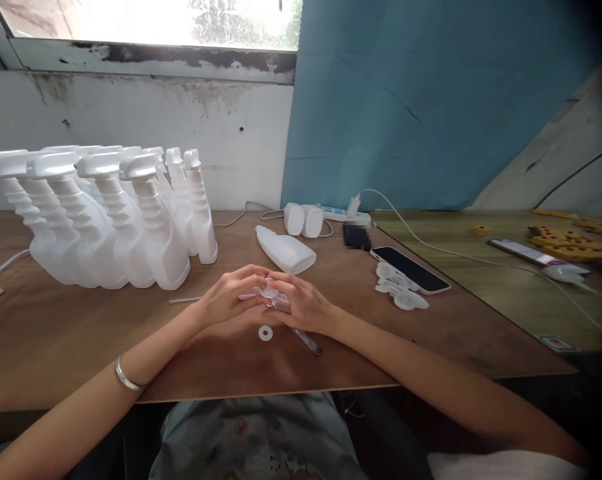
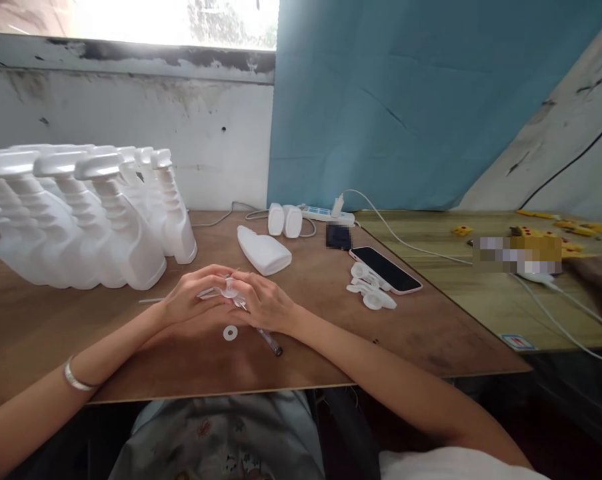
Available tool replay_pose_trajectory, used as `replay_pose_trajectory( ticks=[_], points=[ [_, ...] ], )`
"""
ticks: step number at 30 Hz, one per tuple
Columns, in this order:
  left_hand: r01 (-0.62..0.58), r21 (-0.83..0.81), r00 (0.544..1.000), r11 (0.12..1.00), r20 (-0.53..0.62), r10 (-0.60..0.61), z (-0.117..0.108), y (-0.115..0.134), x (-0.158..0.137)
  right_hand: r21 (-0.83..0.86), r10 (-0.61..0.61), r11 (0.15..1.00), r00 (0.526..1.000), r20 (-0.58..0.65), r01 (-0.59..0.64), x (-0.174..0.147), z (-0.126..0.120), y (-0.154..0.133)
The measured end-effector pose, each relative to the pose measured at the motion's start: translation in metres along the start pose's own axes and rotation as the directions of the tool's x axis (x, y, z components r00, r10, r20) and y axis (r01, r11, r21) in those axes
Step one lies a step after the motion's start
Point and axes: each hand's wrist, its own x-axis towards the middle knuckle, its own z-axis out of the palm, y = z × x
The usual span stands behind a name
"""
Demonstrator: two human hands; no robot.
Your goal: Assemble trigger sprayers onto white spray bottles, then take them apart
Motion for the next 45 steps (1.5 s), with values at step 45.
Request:
replay_pose_trajectory(
  ticks=[45],
  points=[
    [0.121,0.07,0.99,0.99,0.062,-0.125,0.009,-0.006,-0.002,-0.023,0.046,0.999,0.999,0.013,-0.046,-0.002,0.003,0.012]
  ],
)
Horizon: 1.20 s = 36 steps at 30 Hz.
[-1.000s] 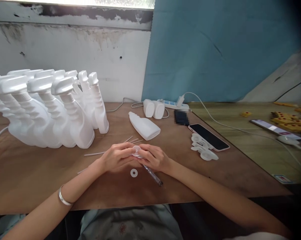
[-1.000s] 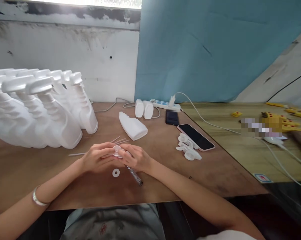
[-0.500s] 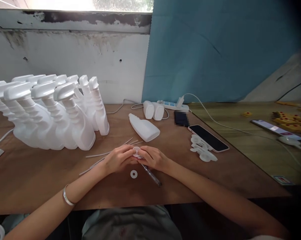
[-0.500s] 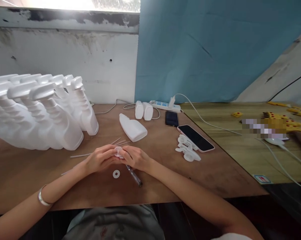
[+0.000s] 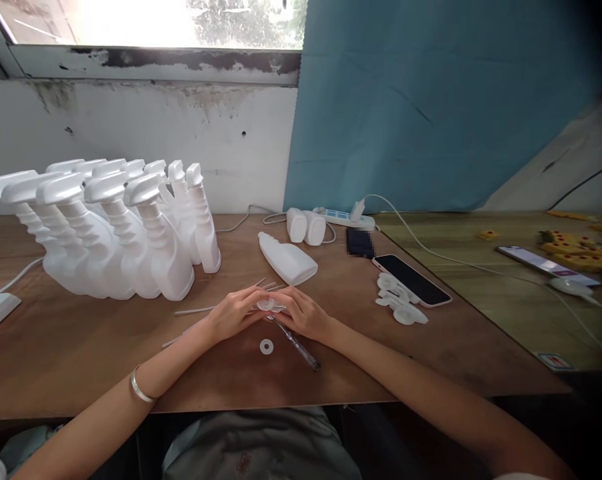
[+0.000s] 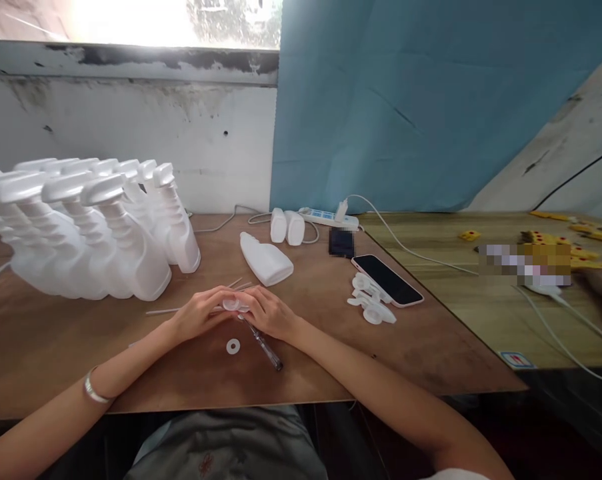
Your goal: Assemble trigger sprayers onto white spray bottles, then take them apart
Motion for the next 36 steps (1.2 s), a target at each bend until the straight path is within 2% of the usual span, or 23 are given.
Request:
replay_pose_trajectory(
  ticks=[3,7,11,14,16,19,22,23,25,28,30,32,36],
  points=[
    [0.014,0.009,1.0,1.0,-0.019,-0.014,0.002,-0.002,-0.002,0.01,0.042,0.999,0.999,-0.006,-0.042,0.001,-0.001,-0.001],
    [-0.028,0.033,0.999,0.999,-0.026,0.029,0.002,0.0,0.0,0.043,0.072,0.996,0.997,0.017,-0.072,-0.002,0.001,-0.001],
    [-0.01,0.073,1.0,0.997,0.03,0.008,0.0,0.001,0.002,0.084,0.066,0.994,0.997,0.047,-0.07,-0.005,0.007,0.0],
    [0.038,0.101,0.997,0.994,0.06,-0.044,-0.001,-0.001,0.002,0.125,0.112,0.985,0.991,0.074,-0.12,-0.002,0.007,0.0],
    [0.073,0.099,0.997,0.992,0.033,-0.077,-0.003,-0.004,0.0,0.156,0.185,0.968,0.98,0.069,-0.194,0.001,0.005,-0.001],
    [0.139,0.112,0.989,0.984,-0.069,-0.132,-0.008,-0.009,-0.001,0.174,0.311,0.936,0.95,0.005,-0.307,0.006,-0.003,-0.003],
    [0.172,0.139,0.976,0.975,-0.162,-0.149,-0.014,-0.014,-0.002,0.139,0.362,0.924,0.932,-0.016,-0.356,0.008,-0.012,-0.009],
    [0.173,0.147,0.973,0.974,-0.179,-0.146,-0.015,-0.016,-0.002,0.133,0.366,0.921,0.93,0.029,-0.367,0.009,-0.014,-0.011],
    [0.172,0.16,0.97,0.972,-0.2,-0.139,-0.017,-0.018,-0.002,0.141,0.374,0.904,0.905,0.201,-0.405,0.009,-0.018,-0.016],
    [0.163,0.182,0.969,0.97,-0.217,-0.123,-0.017,-0.019,-0.002,0.138,0.39,0.859,0.805,0.448,-0.493,0.01,-0.021,-0.021],
    [0.158,0.187,0.969,0.97,-0.219,-0.115,-0.015,-0.02,-0.002,0.11,0.397,0.851,0.766,0.506,-0.514,0.01,-0.022,-0.02],
    [0.154,0.186,0.967,0.97,-0.229,-0.109,-0.015,-0.02,-0.002,0.048,0.406,0.863,0.747,0.526,-0.503,0.01,-0.022,-0.017],
    [0.134,0.219,0.965,0.966,-0.251,-0.077,-0.016,-0.021,-0.001,-0.211,0.454,0.888,0.703,0.547,-0.409,0.009,-0.024,-0.011]
  ],
)
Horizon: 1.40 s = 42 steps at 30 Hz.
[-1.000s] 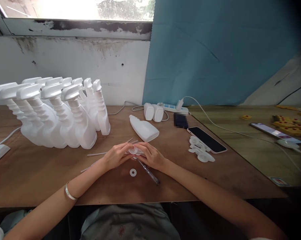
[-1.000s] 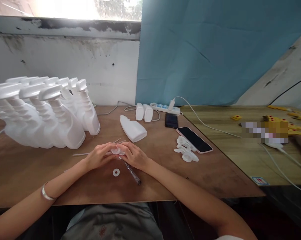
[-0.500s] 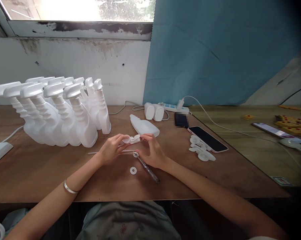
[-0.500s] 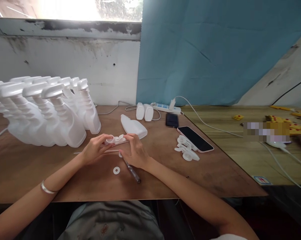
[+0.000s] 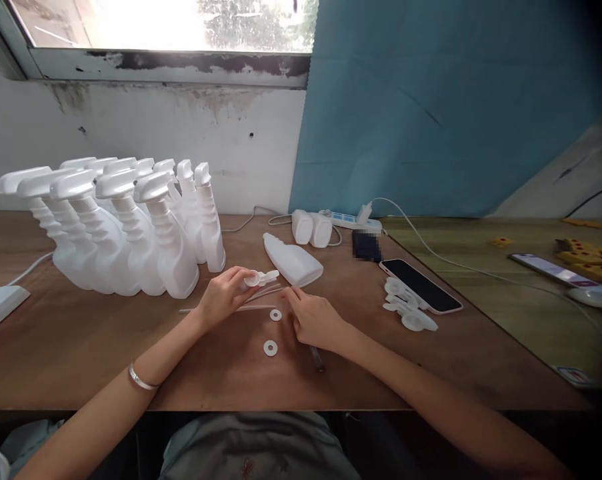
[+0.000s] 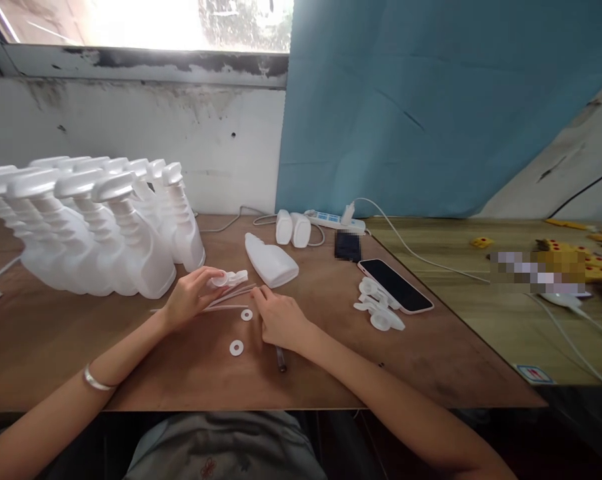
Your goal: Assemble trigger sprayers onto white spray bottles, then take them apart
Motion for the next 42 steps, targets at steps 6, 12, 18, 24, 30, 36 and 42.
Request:
replay_pose_trajectory(
  ticks=[6,12,18,24,30,36,42],
  points=[
    [-0.021,0.049,0.996,0.999,-0.09,0.025,0.001,-0.003,-0.001,-0.031,-0.01,1.0,0.983,-0.186,0.004,0.005,0.002,0.01],
    [-0.08,0.08,0.996,0.994,-0.032,0.083,0.002,-0.002,-0.002,0.084,-0.235,0.962,0.942,-0.238,0.261,0.016,0.022,0.006],
    [-0.137,0.161,0.99,0.977,0.054,0.13,0.001,0.004,-0.003,0.0,-0.193,0.98,0.962,-0.193,0.197,0.021,0.03,-0.003],
    [0.035,0.144,0.993,0.989,-0.113,-0.019,-0.001,0.006,-0.003,-0.008,-0.139,0.99,0.959,-0.249,0.142,0.019,0.03,0.001],
    [0.379,0.021,0.904,0.925,-0.222,-0.365,-0.005,-0.012,0.002,-0.082,-0.36,0.926,0.797,-0.485,0.368,0.016,0.025,0.018],
    [0.46,-0.075,0.869,0.885,-0.17,-0.466,-0.004,-0.018,0.003,-0.225,-0.434,0.898,0.686,-0.583,0.377,0.019,0.014,0.043],
    [0.42,-0.085,0.906,0.903,-0.014,-0.423,0.001,-0.01,0.0,0.468,0.252,0.875,0.71,-0.658,0.123,0.023,0.012,0.04]
  ],
)
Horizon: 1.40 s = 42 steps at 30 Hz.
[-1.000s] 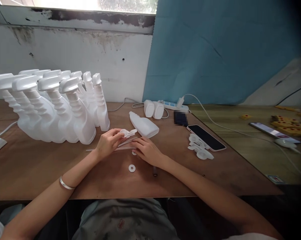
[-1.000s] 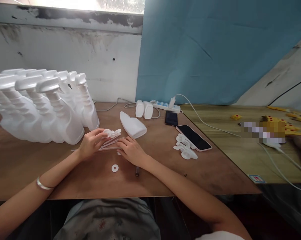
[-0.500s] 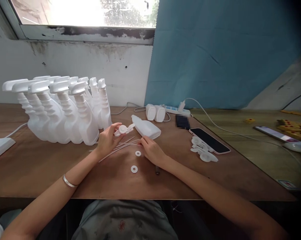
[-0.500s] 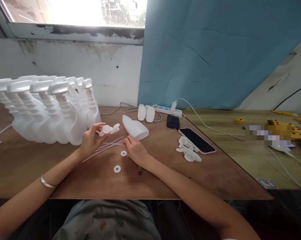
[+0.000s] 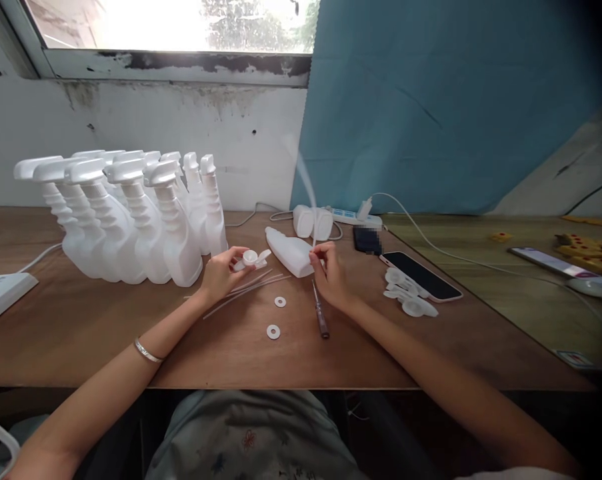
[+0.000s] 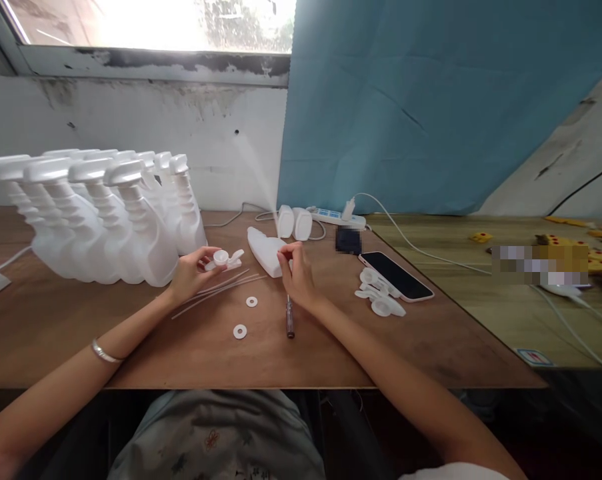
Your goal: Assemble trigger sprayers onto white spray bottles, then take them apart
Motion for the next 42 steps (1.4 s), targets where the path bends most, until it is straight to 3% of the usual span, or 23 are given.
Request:
replay_pose_trajectory(
  ticks=[1,3,6,11,19,26,35,39,42],
  points=[
    [-0.007,-0.001,0.999,1.0,0.043,0.007,0.001,0.002,-0.002,0.121,0.133,0.983,0.991,0.019,-0.134,0.0,0.005,-0.006],
    [-0.024,-0.004,0.991,1.0,0.133,0.024,0.003,0.009,-0.005,0.358,0.304,0.87,0.94,0.154,-0.34,0.0,0.017,-0.021],
    [-0.062,-0.017,0.969,0.998,0.237,0.065,0.005,0.02,-0.011,0.522,0.32,0.721,0.888,0.331,-0.455,0.002,0.031,-0.041],
    [-0.077,-0.019,0.955,0.997,0.285,0.08,0.008,0.029,-0.017,0.467,0.32,0.754,0.88,0.352,-0.461,0.002,0.034,-0.051],
    [-0.064,-0.01,0.952,0.998,0.299,0.064,0.009,0.029,-0.016,0.438,0.387,0.734,0.85,0.358,-0.519,-0.003,0.027,-0.046],
    [-0.106,0.038,0.954,0.994,0.284,0.091,0.009,0.034,-0.019,0.325,0.355,0.824,0.87,0.343,-0.464,-0.006,0.027,-0.048],
    [-0.141,0.066,0.957,0.988,0.265,0.119,0.01,0.034,-0.021,0.249,0.342,0.862,0.869,0.357,-0.442,-0.005,0.023,-0.049],
    [-0.202,0.04,0.947,0.979,0.264,0.184,0.012,0.032,-0.021,0.195,0.285,0.912,0.899,0.332,-0.361,-0.005,0.023,-0.052],
    [-0.23,0.007,0.938,0.973,0.268,0.219,0.014,0.03,-0.022,0.147,0.17,0.963,0.933,0.319,-0.226,-0.006,0.023,-0.052]
  ],
)
